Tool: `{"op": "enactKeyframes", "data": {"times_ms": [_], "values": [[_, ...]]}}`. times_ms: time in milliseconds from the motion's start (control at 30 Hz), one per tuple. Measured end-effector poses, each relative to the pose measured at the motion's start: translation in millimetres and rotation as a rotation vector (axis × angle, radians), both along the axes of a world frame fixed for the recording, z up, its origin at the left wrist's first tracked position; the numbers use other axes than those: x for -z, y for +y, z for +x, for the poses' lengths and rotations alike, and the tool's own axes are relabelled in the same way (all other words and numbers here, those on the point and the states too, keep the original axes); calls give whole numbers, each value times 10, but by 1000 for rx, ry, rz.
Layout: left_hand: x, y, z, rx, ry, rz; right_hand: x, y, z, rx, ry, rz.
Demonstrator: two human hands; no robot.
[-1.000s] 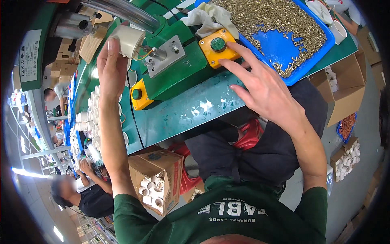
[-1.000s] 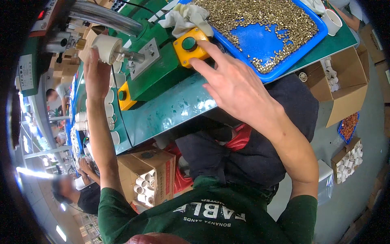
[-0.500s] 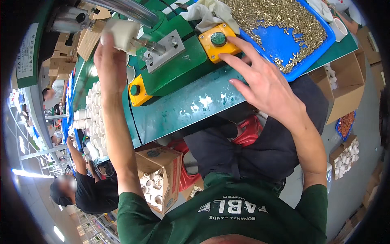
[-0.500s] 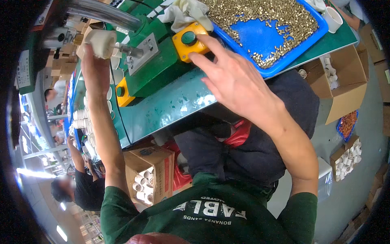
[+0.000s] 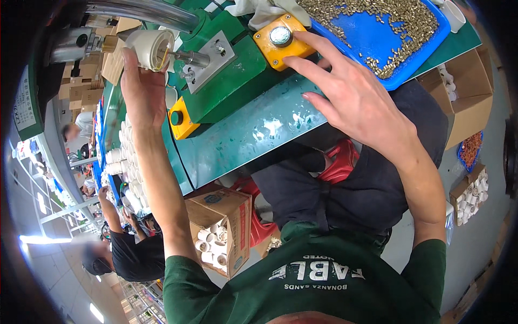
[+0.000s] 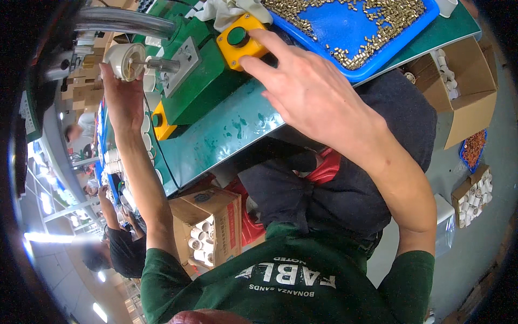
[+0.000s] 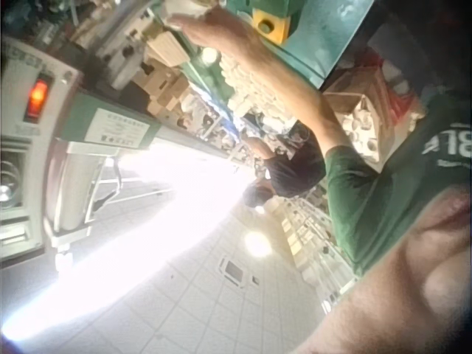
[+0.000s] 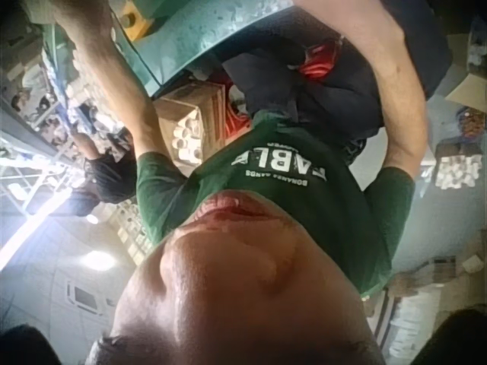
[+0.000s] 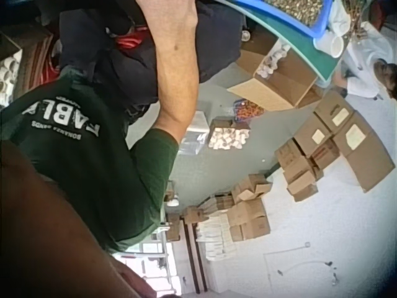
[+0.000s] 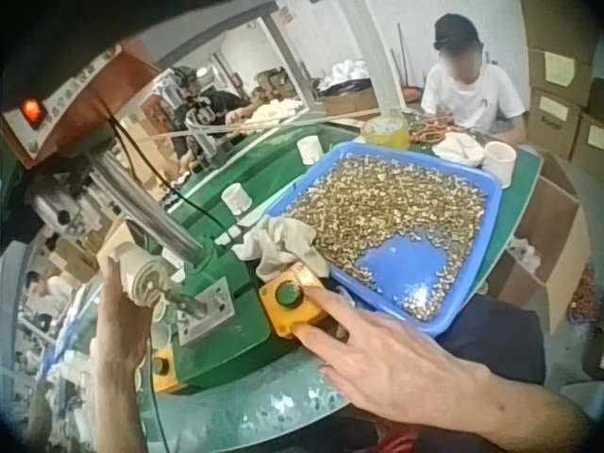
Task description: Assembling small electronic parts using a manual press machine.
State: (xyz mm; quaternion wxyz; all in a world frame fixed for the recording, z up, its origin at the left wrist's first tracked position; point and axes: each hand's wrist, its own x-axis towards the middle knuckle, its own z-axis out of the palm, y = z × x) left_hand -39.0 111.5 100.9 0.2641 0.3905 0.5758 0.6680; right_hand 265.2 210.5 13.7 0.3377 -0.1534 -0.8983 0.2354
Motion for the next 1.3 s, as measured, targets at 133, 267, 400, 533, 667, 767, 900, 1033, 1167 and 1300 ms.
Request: {"op": "enactKeyframes", "data": {"times_ms": [133,267,400,533,667,767,900,1033,1167,1300], "values": [[-3,-25,2,-10,67,-37,12,-9,1,14,2,21],[8,-69,-39,-89,436,-49,-21,-7,-13,5,2,12],[-16,-27,143,-20,901,-152,-48,1,-57,-11,36,24],[194,-147,271,-242,969,-59,-31,-1,-76,-10,15,52],[494,-698,420,-508,1398,-184,-75,26,-94,16,-34,120],[756,-989,394,-522,1373,-214,-82,41,-154,18,-70,176],[811,-1074,475,-591,1482,-239,-131,26,-177,-5,-164,140],[903,-1052,416,-679,1358,-221,-168,61,-224,21,-195,73],[1015,-1064,373,-667,1364,-181,-134,75,-242,-2,-46,80],[1053,-1051,370,-680,1358,-148,-64,257,-216,-46,181,-85]]}}
